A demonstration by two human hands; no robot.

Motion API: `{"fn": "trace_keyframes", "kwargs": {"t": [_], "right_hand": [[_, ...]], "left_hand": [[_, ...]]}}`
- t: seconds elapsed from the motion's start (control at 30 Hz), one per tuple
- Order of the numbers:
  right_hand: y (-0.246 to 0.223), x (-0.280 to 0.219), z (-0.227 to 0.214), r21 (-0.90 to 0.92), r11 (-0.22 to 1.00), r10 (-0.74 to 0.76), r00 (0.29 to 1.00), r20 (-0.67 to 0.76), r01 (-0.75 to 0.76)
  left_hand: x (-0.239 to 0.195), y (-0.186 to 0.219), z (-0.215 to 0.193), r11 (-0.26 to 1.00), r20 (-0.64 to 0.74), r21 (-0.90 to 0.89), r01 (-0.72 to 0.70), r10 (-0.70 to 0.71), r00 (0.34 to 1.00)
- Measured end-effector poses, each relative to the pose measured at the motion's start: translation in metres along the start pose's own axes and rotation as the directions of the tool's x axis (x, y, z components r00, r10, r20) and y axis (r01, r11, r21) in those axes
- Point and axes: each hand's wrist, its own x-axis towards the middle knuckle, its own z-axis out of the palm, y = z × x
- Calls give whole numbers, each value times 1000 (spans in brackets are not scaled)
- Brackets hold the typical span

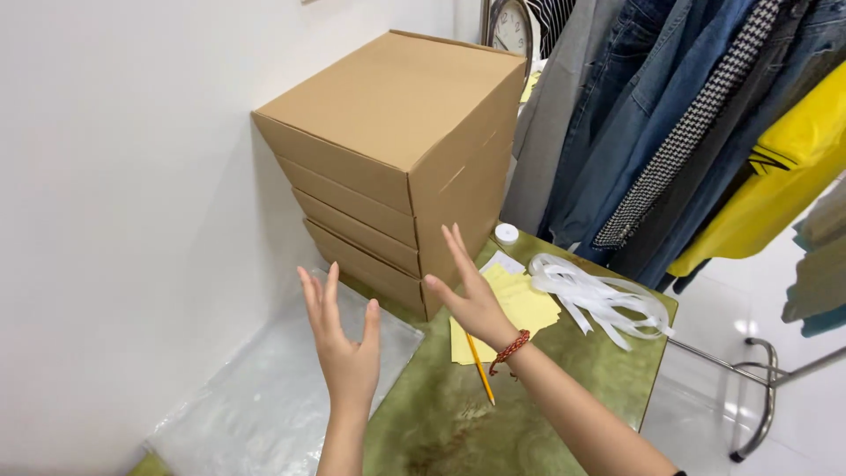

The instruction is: The person places a plastic bag into a cardboard box, closes the box, and stacks it with other boxes. They then open a box, remove a light blue shirt wrapped in plastic, hang it on a hanger, and place it on a clothing rack. The person repeats the packing process with another box.

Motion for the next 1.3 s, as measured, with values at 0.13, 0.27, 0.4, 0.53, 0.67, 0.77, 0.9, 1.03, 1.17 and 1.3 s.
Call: {"fn": "trace_keyframes", "kwargs": {"t": [0.13, 0.27, 0.4, 0.53, 0.67, 0.77, 0.9, 1.03, 1.17, 1.3], "right_hand": [[-4, 10, 11, 52, 997, 62, 997, -46, -60], [-15, 35, 22, 68, 997, 29, 993, -115, -22], [-31, 59, 26, 6, 1000, 24, 988, -152, -23], [-11, 81, 36, -70, 996, -63, 990, -127, 55], [-20, 79, 51, 53, 999, -5, 988, -152, 13], [-19, 81, 56, 45, 999, 4, 988, -155, 3], [1, 94, 56, 36, 991, -124, 980, -156, 131], [11, 98, 59, 37, 979, -191, 970, -150, 199], [-23, 77, 68, 62, 995, -62, 980, -191, 75], [-64, 51, 74, 135, 991, 16, 988, -152, 5]], "left_hand": [[5, -22, -43, 997, -53, -18, -81, 80, 995], [16, -24, -89, 997, -15, -54, -48, 47, 999], [28, -34, -119, 994, 14, -108, -5, 6, 1000], [34, -46, -134, 988, 18, -150, 36, -33, 999], [42, -59, -135, 984, 55, -176, 29, -20, 998], [48, -67, -135, 983, 75, -182, 39, -25, 997], [48, -75, -141, 975, 77, -206, 85, -70, 995], [42, -71, -154, 974, 63, -195, 114, -104, 993], [30, -51, -168, 972, -8, -231, 27, -30, 1000], [12, -26, -183, 974, -44, -224, -13, 3, 999]]}}
